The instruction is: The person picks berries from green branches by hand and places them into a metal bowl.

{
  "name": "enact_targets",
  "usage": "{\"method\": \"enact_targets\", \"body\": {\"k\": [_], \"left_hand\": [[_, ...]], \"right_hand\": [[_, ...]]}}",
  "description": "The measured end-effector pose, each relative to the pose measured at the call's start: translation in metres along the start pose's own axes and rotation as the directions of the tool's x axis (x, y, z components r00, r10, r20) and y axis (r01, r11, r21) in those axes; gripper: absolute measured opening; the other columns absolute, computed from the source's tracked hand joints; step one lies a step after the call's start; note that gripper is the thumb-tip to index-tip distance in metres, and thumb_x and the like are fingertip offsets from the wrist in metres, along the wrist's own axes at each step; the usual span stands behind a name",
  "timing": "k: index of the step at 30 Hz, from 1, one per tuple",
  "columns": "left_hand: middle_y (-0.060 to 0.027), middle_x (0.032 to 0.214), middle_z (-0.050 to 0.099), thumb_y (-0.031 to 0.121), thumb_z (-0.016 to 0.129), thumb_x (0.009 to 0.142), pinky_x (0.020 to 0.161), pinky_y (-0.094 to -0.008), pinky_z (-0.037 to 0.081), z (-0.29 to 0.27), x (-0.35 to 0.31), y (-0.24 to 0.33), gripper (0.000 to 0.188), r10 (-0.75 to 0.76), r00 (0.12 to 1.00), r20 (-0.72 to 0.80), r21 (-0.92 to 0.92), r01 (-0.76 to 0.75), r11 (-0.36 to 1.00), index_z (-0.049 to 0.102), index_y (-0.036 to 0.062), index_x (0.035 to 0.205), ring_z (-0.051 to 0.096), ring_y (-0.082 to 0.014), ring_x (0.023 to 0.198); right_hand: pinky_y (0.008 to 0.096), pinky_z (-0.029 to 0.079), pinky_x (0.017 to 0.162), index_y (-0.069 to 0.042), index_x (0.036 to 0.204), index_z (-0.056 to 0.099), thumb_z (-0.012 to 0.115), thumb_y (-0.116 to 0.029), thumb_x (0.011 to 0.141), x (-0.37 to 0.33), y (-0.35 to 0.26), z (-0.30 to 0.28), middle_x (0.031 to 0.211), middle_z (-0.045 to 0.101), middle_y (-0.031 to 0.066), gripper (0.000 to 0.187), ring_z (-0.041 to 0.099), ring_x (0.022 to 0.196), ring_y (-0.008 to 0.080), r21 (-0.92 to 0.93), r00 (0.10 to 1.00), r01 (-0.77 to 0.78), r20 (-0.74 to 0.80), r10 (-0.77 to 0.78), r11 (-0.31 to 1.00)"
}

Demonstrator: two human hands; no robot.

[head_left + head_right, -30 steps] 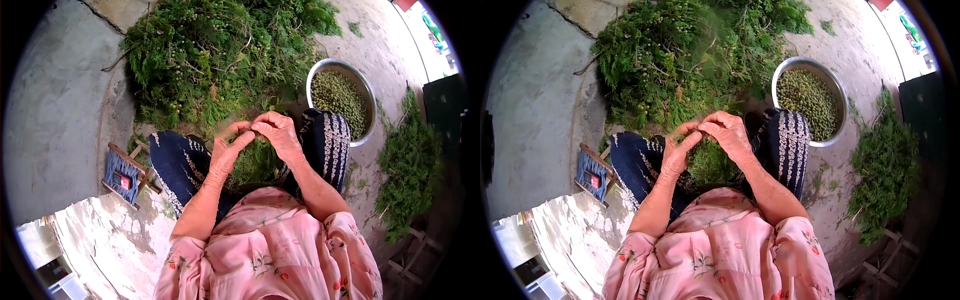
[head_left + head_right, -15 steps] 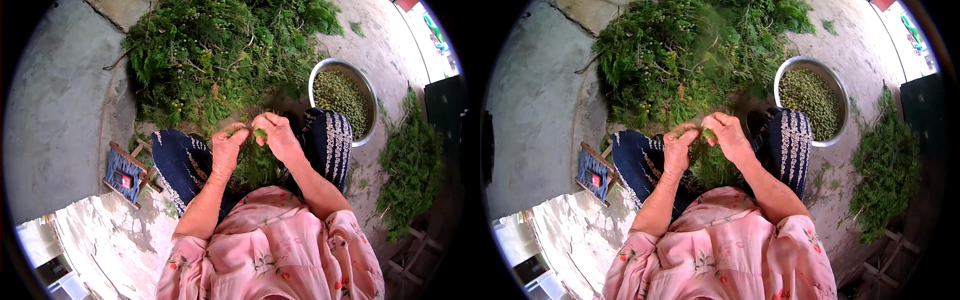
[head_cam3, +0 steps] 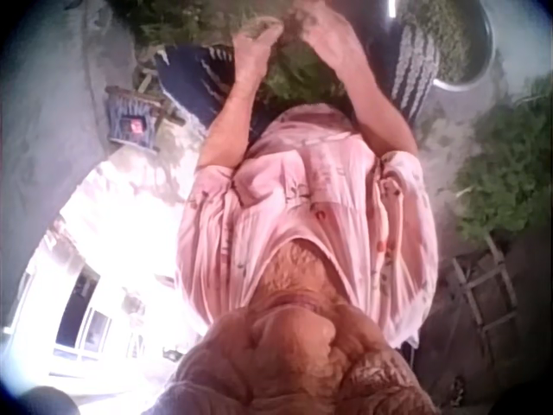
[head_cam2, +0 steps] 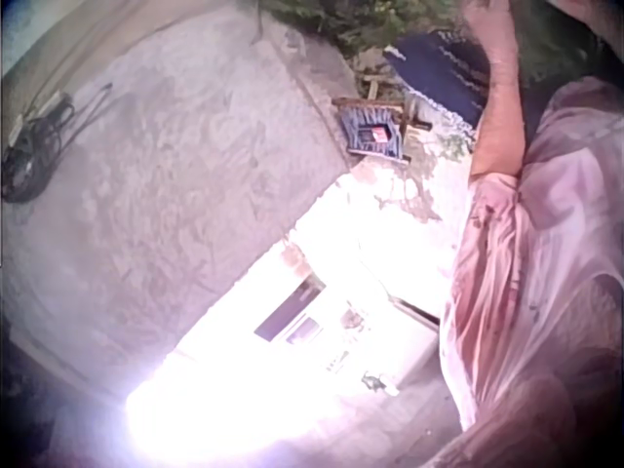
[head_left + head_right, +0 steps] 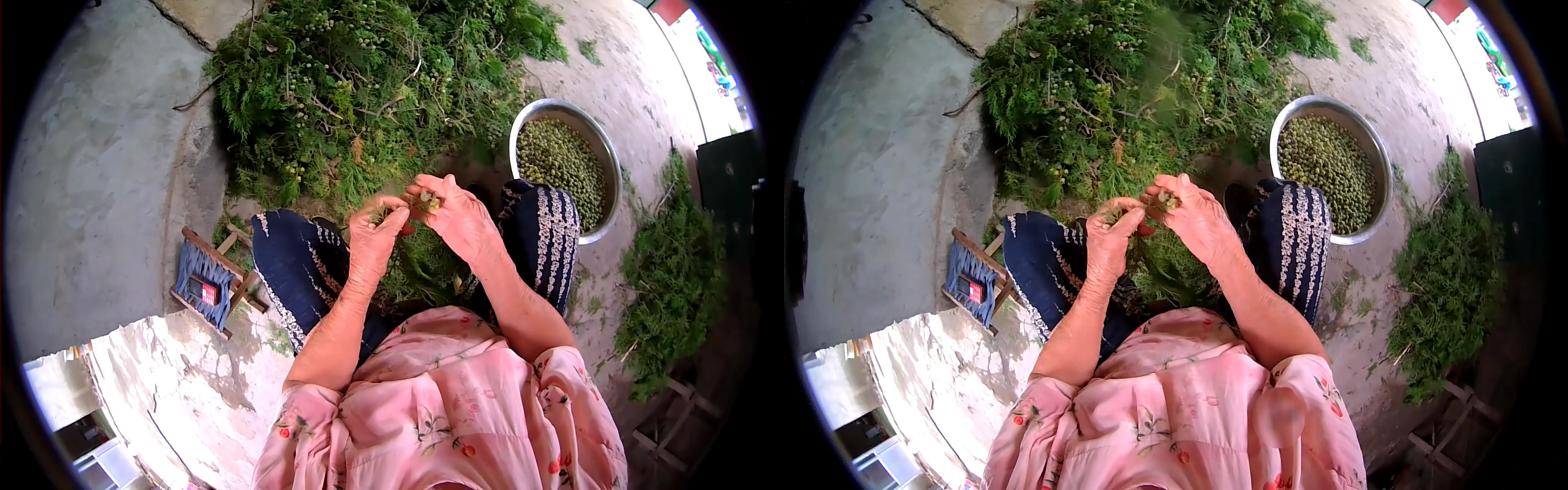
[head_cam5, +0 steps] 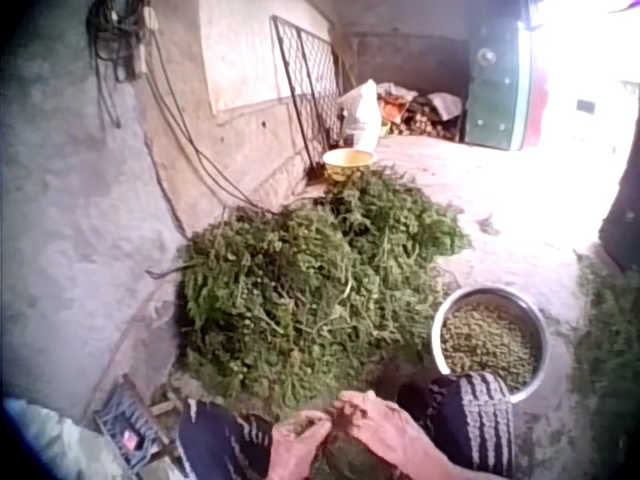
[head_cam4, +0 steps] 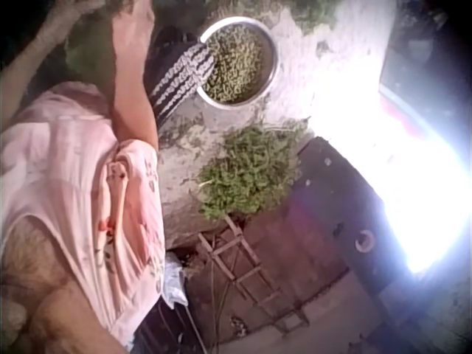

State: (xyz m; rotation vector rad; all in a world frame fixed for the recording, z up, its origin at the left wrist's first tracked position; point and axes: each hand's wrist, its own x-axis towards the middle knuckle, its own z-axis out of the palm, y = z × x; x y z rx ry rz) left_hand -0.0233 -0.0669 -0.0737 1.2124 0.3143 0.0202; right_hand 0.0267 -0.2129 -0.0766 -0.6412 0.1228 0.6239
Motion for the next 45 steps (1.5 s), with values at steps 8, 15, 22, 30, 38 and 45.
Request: {"method": "enact_targets", "body": {"k": [8,15,22,30,38,45], "left_hand": [[-0.0033,0.073,0.059,0.009,0.064,0.08,0.063,-0.0285,0.05,-0.004,0.0,-0.003,0.009,-0.012,1.0,0.0,0.027,0.012,1.0,0.063,0.0018,0.085,0.056,-0.0123,0.068],[-0.0067,0.077,0.066,0.018,0.065,0.08,0.065,-0.0248,0.044,-0.012,0.007,0.005,0.018,0.003,0.971,-0.237,0.04,0.006,0.999,0.067,0.002,0.087,0.056,-0.0107,0.068],[-0.0074,0.078,0.065,0.014,0.066,0.08,0.062,-0.0248,0.05,-0.011,0.003,-0.006,0.019,-0.087,0.976,-0.198,-0.084,0.071,0.994,0.066,-0.0013,0.091,0.059,-0.0117,0.065],[-0.0056,0.078,0.064,0.004,0.06,0.083,0.064,-0.0226,0.049,-0.005,-0.001,-0.007,0.014,-0.089,0.984,-0.153,0.037,0.095,0.995,0.065,-0.004,0.093,0.059,-0.0102,0.068],[-0.0067,0.083,0.064,0.001,0.058,0.083,0.071,-0.0236,0.047,-0.008,0.003,-0.005,0.013,0.084,0.962,-0.262,-0.041,-0.098,0.994,0.063,-0.0041,0.094,0.058,-0.0124,0.072],[-0.0097,0.092,0.063,0.002,0.057,0.084,0.076,-0.0267,0.048,-0.01,0.006,-0.004,0.018,0.21,0.913,-0.349,-0.147,-0.275,0.95,0.06,-0.005,0.1,0.059,-0.0168,0.079]], "right_hand": [[0.0402,0.042,0.091,0.002,0.114,0.052,0.057,-0.02,0.086,0.0,-0.004,0.004,0.106,0.058,0.0143,0.036,0.054,0.104,0.0276,0.048,1.0,0.027,0.006,-0.027,0.998],[0.0283,0.048,0.064,0.0,0.106,0.057,0.055,-0.013,0.087,-0.001,-0.007,-0.002,0.085,0.06,0.008,0.023,0.06,0.075,0.0184,-0.103,0.98,0.11,-0.152,-0.125,0.989],[0.0197,0.041,0.047,-0.002,0.092,0.059,0.067,-0.001,0.073,-0.002,0.016,0.019,0.07,0.055,0.0002,0.02,0.049,0.054,0.0057,-0.762,0.982,0.095,-0.034,-0.187,0.64],[0.0212,0.044,0.055,-0.002,0.085,0.057,0.067,0.001,0.073,0.01,0.032,0.004,0.076,0.056,0.002,0.016,0.052,0.064,0.0094,-0.888,0.879,0.393,0.286,-0.381,0.24],[0.0252,0.041,0.05,-0.006,0.09,0.057,0.056,-0.002,0.083,0.007,-0.004,-0.004,0.077,0.058,0.0046,0.008,0.054,0.063,0.0124,-0.058,0.992,0.12,-0.016,-0.122,0.991],[0.0221,0.028,0.034,-0.003,0.079,0.061,0.057,-0.015,0.086,-0.011,-0.007,0.002,0.067,0.058,0.0048,0.015,0.044,0.041,0.0104,-0.178,0.996,-0.089,-0.017,0.087,0.98]]}}
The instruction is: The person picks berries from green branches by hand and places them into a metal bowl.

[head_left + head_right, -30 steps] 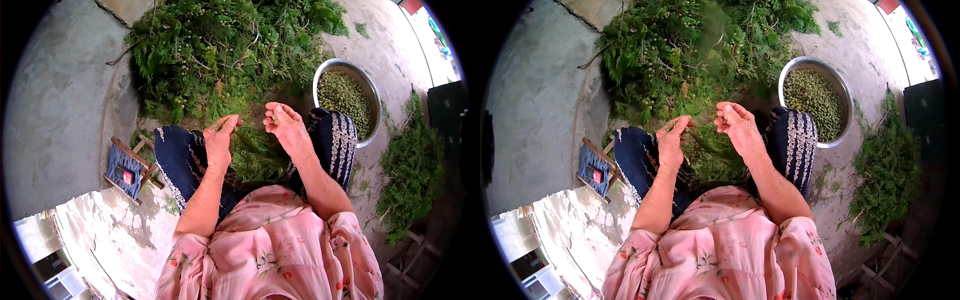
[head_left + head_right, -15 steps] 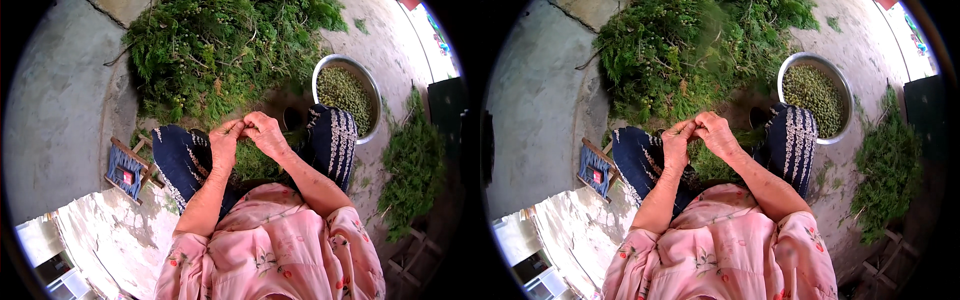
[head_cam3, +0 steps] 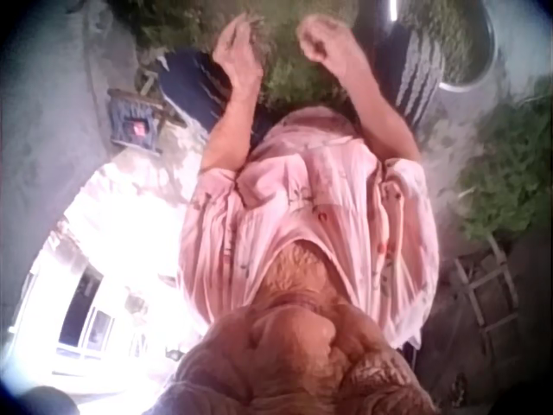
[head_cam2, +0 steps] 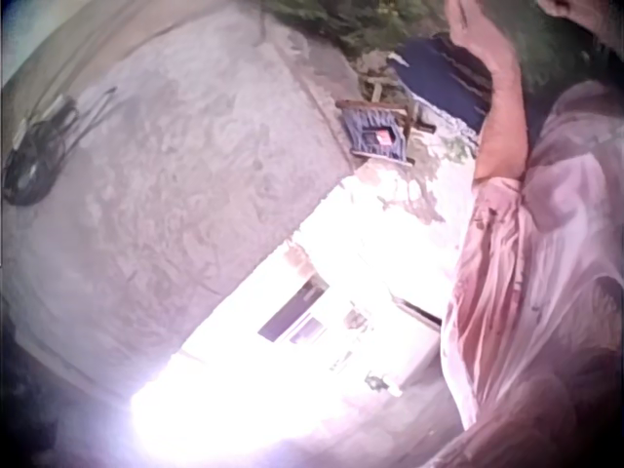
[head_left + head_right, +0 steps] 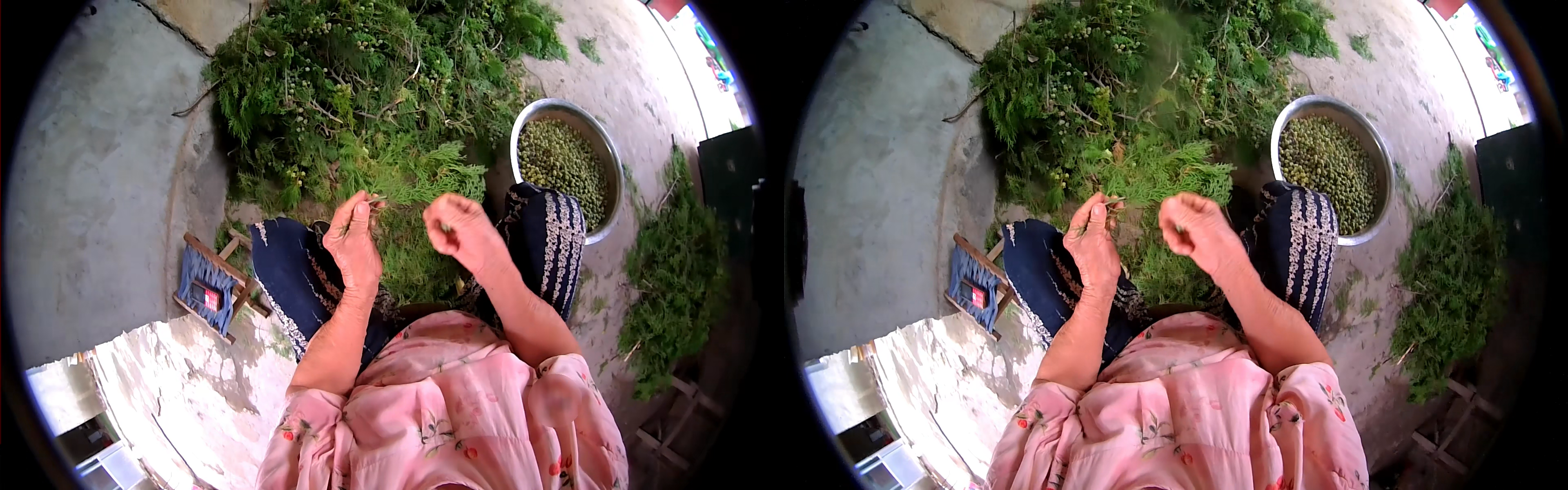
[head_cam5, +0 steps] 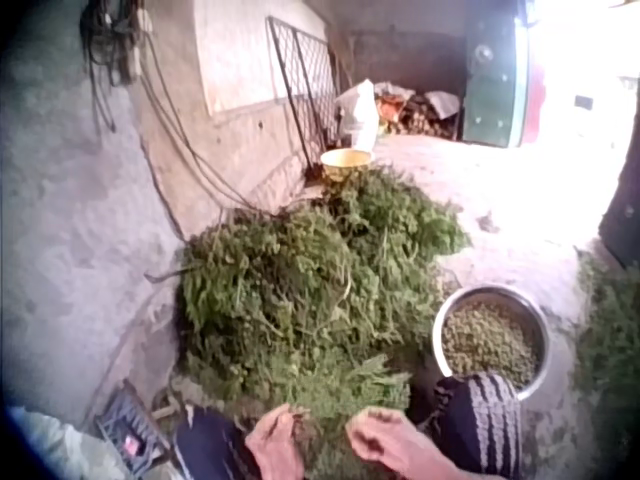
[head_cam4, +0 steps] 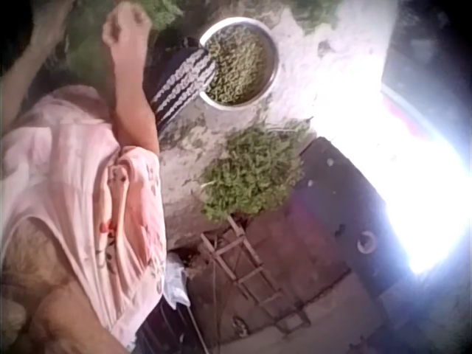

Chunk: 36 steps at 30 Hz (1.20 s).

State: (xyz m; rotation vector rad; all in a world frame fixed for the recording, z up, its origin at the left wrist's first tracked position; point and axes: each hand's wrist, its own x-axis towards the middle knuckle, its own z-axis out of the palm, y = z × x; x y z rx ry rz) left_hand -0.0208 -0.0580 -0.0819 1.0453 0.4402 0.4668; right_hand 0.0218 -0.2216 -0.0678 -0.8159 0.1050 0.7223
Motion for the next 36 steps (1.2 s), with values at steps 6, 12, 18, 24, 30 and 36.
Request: {"method": "enact_targets", "body": {"k": [6,12,18,24,30,36], "left_hand": [[-0.0107,0.093,0.063,0.004,0.057,0.084,0.077,-0.0272,0.048,0.004,-0.016,-0.005,0.017,-0.029,0.997,0.075,-0.075,0.034,0.997,0.061,-0.0019,0.099,0.058,-0.0164,0.085],[-0.0083,0.091,0.063,0.008,0.055,0.085,0.078,-0.0288,0.048,-0.007,-0.006,0.001,0.019,-0.396,0.911,0.116,-0.041,0.403,0.914,0.063,-0.0014,0.1,0.059,-0.0159,0.086],[-0.0067,0.098,0.064,0.005,0.06,0.077,0.056,-0.0212,0.043,-0.013,0.003,0.006,0.028,-0.305,0.905,0.298,0.222,0.245,0.944,0.063,0.0009,0.104,0.058,-0.0103,0.07],[-0.0021,0.079,0.065,0.016,0.069,0.078,0.045,-0.0185,0.034,-0.005,-0.001,0.006,0.027,-0.294,0.94,0.171,0.235,0.251,0.939,0.064,0.0035,0.101,0.052,-0.0062,0.053],[-0.0039,0.072,0.064,0.018,0.067,0.08,0.046,-0.0189,0.036,-0.006,-0.001,0.008,0.019,-0.306,0.944,0.122,0.135,0.29,0.947,0.066,0.0018,0.091,0.051,-0.006,0.052],[-0.0026,0.069,0.063,0.023,0.064,0.082,0.049,-0.0205,0.038,-0.004,-0.005,0.009,0.022,-0.346,0.915,0.206,0.37,0.255,0.893,0.066,0.0009,0.085,0.048,-0.0063,0.053]], "right_hand": [[0.0242,0.028,0.034,0.002,0.072,0.054,0.067,-0.014,0.08,0.016,0.023,0.005,0.058,0.051,0.0068,0.022,0.044,0.042,0.0117,0.2,0.94,-0.056,-0.321,0.12,0.978],[0.0248,0.03,0.037,0.002,0.074,0.055,0.065,-0.01,0.081,0.014,0.026,-0.001,0.061,0.052,0.0074,0.017,0.045,0.046,0.0142,0.02,0.95,-0.052,-0.309,0.056,0.998],[0.0251,0.028,0.036,0.003,0.076,0.057,0.064,-0.009,0.081,0.012,0.039,-0.003,0.057,0.051,0.007,0.015,0.044,0.043,0.014,0.012,0.925,-0.14,-0.354,0.135,0.99],[0.0263,0.024,0.032,0.005,0.073,0.057,0.065,-0.007,0.079,0.013,0.046,0.001,0.052,0.048,0.0067,0.017,0.04,0.036,0.0129,-0.034,0.931,-0.108,-0.354,0.089,0.994],[0.0259,0.029,0.034,-0.008,0.078,0.059,0.066,-0.012,0.078,0.006,0.028,-0.003,0.049,0.045,-0.0014,0.008,0.042,0.04,0.0107,-0.569,0.947,-0.321,-0.189,0.259,0.757],[0.0221,0.04,0.048,-0.004,0.087,0.063,0.061,-0.01,0.079,-0.003,-0.01,0.013,0.064,0.054,-0.001,0.01,0.048,0.054,0.0054,-0.808,0.915,0.345,0.176,-0.364,0.477]]}}
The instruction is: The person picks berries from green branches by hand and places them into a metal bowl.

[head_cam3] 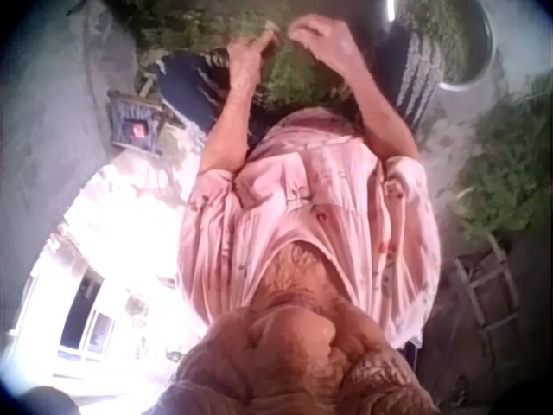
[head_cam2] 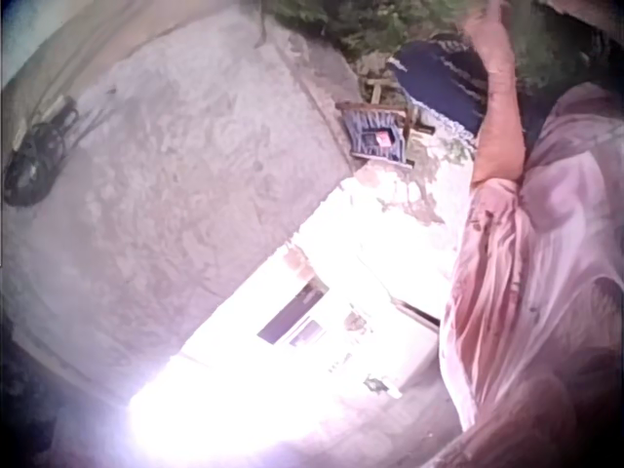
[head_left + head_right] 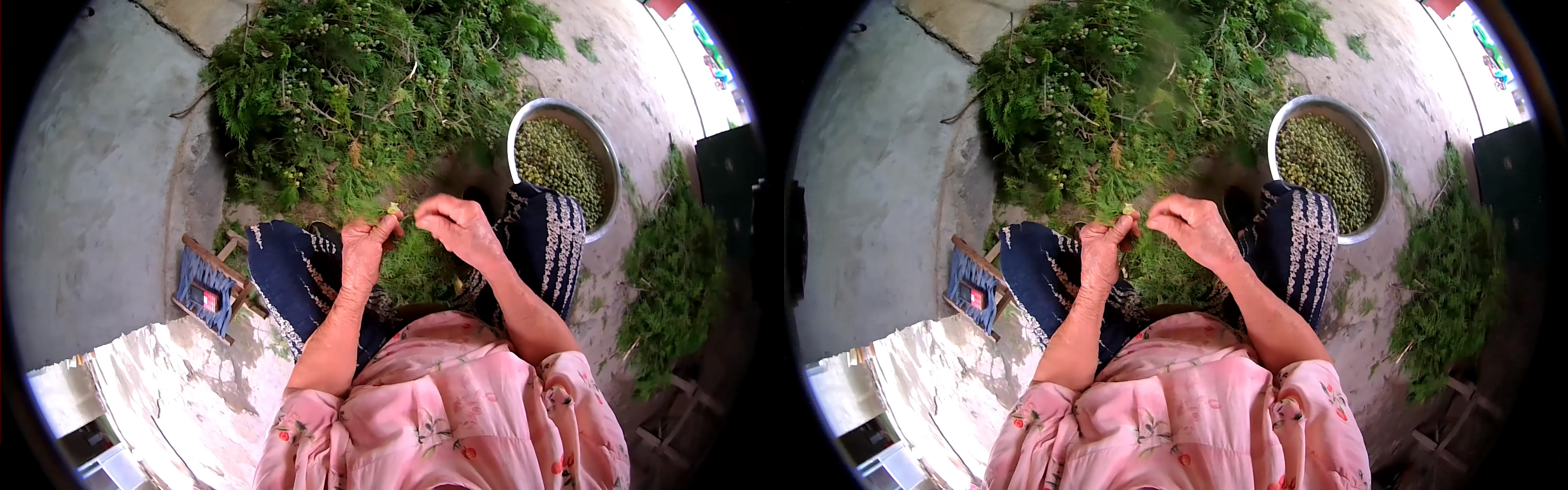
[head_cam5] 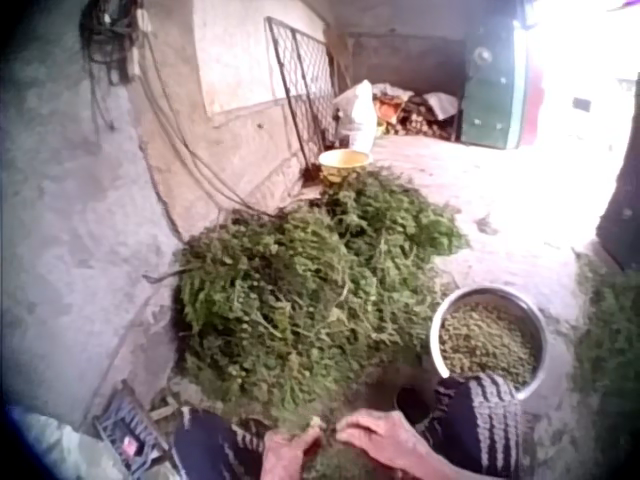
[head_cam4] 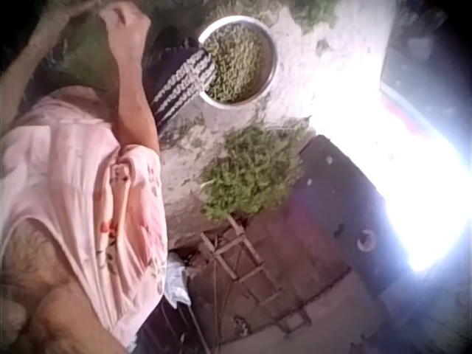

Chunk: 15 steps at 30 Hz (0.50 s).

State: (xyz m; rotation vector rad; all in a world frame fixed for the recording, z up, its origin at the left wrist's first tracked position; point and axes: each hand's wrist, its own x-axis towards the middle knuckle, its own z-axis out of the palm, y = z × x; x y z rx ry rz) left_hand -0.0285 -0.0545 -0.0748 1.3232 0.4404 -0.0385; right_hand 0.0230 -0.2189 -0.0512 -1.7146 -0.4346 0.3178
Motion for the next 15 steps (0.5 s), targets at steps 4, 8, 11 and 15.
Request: {"method": "enact_targets", "body": {"k": [4,8,11,15], "left_hand": [[-0.0002,0.066,0.061,0.019,0.063,0.083,0.051,-0.0196,0.038,0.004,-0.002,-0.009,0.016,-0.057,0.994,0.089,0.076,0.05,0.996,0.066,0.0028,0.085,0.048,-0.0059,0.055],[-0.0001,0.066,0.059,0.017,0.063,0.083,0.052,-0.0203,0.038,0.004,-0.006,-0.004,0.015,0.011,0.994,0.105,0.096,-0.021,0.995,0.066,0.0027,0.085,0.048,-0.0066,0.057],[-0.0007,0.067,0.059,0.022,0.064,0.081,0.053,-0.0202,0.036,0.008,-0.007,0.0,0.02,0.018,0.996,0.089,0.008,-0.018,1.0,0.066,0.0023,0.084,0.049,-0.0072,0.059],[-0.0006,0.067,0.06,0.027,0.067,0.079,0.052,-0.0201,0.034,0.007,-0.008,0.001,0.025,0.095,0.994,0.058,-0.043,-0.092,0.995,0.065,0.0023,0.084,0.05,-0.0075,0.061]], "right_hand": [[0.0191,0.038,0.047,-0.004,0.098,0.06,0.06,-0.008,0.08,0.008,0.013,0.021,0.066,0.054,-0.0008,0.019,0.045,0.053,0.004,0.113,0.999,-0.033,0.002,0.033,0.993],[0.0224,0.034,0.037,-0.001,0.086,0.059,0.058,-0.008,0.083,0.007,0.016,0.012,0.06,0.055,0.0009,0.008,0.048,0.045,0.0075,0.705,0.922,-0.364,0.18,0.343,0.608],[0.0232,0.038,0.039,-0.005,0.086,0.06,0.058,-0.011,0.085,0.01,0.021,-0.002,0.072,0.061,0.008,0.007,0.054,0.051,0.0119,0.897,0.927,-0.189,0.028,0.374,0.401],[0.0239,0.037,0.04,-0.004,0.085,0.06,0.059,-0.011,0.083,0.005,0.021,-0.024,0.068,0.059,0.0068,0.008,0.049,0.048,0.0119,0.871,0.899,-0.207,-0.01,0.438,0.445]]}}
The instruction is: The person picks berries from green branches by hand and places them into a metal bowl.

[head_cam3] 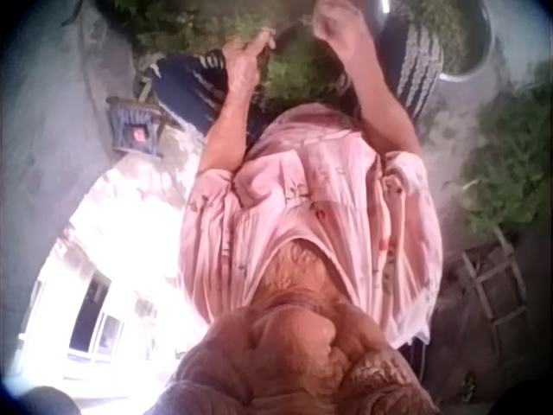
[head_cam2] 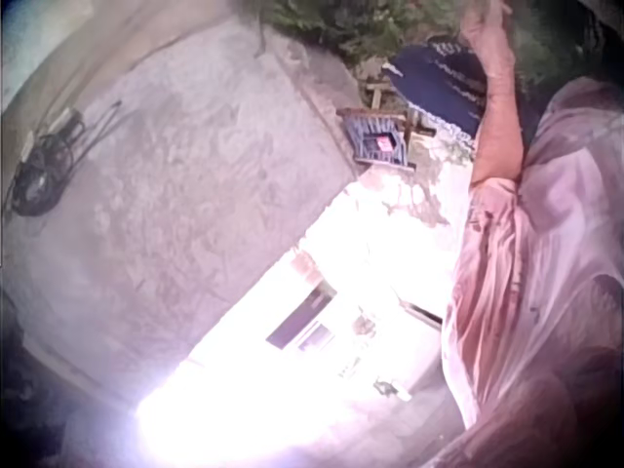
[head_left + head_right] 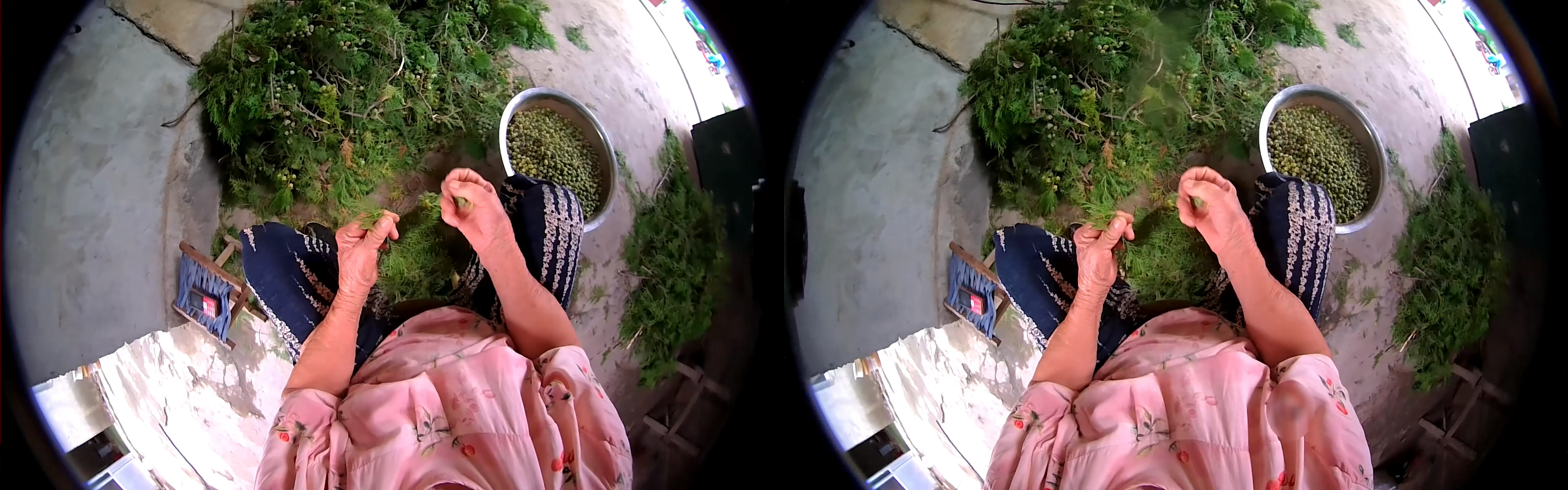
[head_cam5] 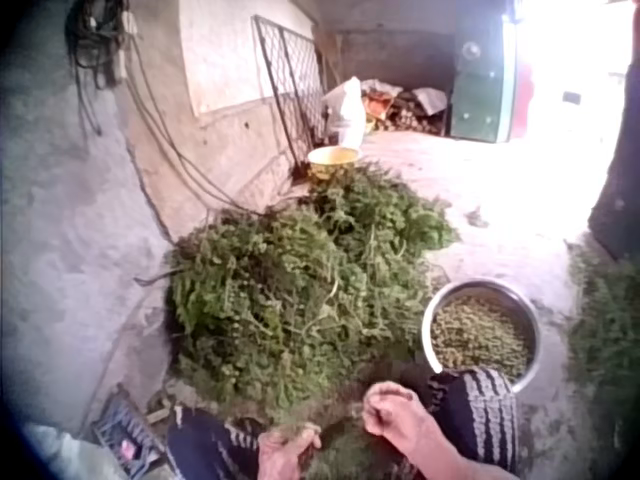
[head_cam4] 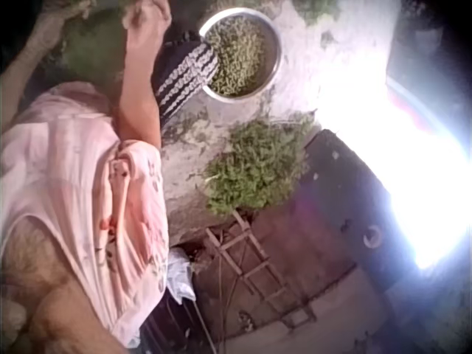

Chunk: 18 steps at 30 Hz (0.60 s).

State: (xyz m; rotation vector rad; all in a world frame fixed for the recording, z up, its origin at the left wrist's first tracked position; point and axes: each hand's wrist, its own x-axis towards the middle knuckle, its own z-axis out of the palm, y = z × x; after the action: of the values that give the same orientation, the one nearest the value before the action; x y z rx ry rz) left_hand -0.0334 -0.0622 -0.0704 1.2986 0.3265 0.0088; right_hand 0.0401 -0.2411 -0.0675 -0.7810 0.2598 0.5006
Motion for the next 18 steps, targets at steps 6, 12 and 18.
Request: {"method": "enact_targets", "body": {"k": [6,12,18], "left_hand": [[-0.0052,0.077,0.062,0.016,0.063,0.083,0.067,-0.0257,0.045,0.003,-0.008,0.0,0.019,0.345,0.934,0.094,0.335,-0.356,0.872,0.064,-0.0023,0.085,0.055,-0.0102,0.069],[-0.0089,0.077,0.061,0.028,0.075,0.068,0.067,-0.0329,0.048,0.014,-0.013,-0.008,0.035,0.577,0.626,0.524,0.306,-0.771,0.559,0.062,0.0002,0.085,0.06,-0.0224,0.073],[-0.0103,0.083,0.06,0.011,0.067,0.074,0.068,-0.0306,0.048,0.009,-0.011,0.002,0.016,0.422,0.905,-0.043,0.618,-0.308,0.724,0.062,0.0017,0.086,0.057,-0.0242,0.076]], "right_hand": [[0.0229,0.02,0.027,0.002,0.076,0.058,0.06,-0.03,0.085,-0.023,0.045,0.003,0.046,0.045,0.0009,0.033,0.032,0.03,0.0065,-0.446,0.973,-0.23,-0.104,0.205,0.865],[0.0229,0.031,0.041,0.001,0.068,0.061,0.063,-0.019,0.084,-0.003,0.071,0.0,0.055,0.052,-0.0039,0.026,0.039,0.049,0.0039,-0.334,0.977,-0.201,0.005,0.215,0.921],[0.0275,0.036,0.046,0.003,0.075,0.063,0.063,-0.017,0.081,-0.009,0.062,0.011,0.056,0.052,0.0012,0.02,0.041,0.052,0.0067,-0.783,0.992,0.034,0.103,0.075,0.621]]}}
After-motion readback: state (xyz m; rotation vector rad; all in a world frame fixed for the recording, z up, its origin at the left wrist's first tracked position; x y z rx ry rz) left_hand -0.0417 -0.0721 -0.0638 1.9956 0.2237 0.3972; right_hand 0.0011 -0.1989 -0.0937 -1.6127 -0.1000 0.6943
